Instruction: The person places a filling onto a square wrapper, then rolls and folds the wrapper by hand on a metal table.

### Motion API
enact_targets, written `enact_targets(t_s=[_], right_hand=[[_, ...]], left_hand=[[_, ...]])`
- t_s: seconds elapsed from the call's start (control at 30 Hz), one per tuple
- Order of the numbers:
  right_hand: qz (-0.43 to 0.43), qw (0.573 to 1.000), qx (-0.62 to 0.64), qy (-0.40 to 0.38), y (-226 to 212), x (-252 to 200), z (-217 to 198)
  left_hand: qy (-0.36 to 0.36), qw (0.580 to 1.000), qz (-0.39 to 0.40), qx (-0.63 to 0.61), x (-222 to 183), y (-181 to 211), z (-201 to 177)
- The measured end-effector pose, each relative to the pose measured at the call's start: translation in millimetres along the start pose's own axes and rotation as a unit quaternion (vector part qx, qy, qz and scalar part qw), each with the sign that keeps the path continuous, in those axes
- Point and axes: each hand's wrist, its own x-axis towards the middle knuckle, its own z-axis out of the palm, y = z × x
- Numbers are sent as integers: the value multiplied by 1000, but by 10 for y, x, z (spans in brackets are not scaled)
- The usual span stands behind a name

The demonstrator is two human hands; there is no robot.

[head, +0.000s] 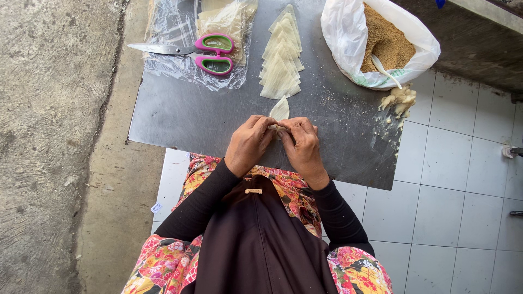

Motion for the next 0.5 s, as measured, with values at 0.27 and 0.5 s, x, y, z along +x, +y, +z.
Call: enact_targets(t_s=[0.27, 0.5], right_hand=[[-56, 995, -81, -4, 8, -23, -3], [-138, 987, -64, -57, 55, 8, -238]], left_hand=[[-19, 998, 37, 44, 0, -43, 18], [-79, 991, 86, 73, 35, -80, -89]])
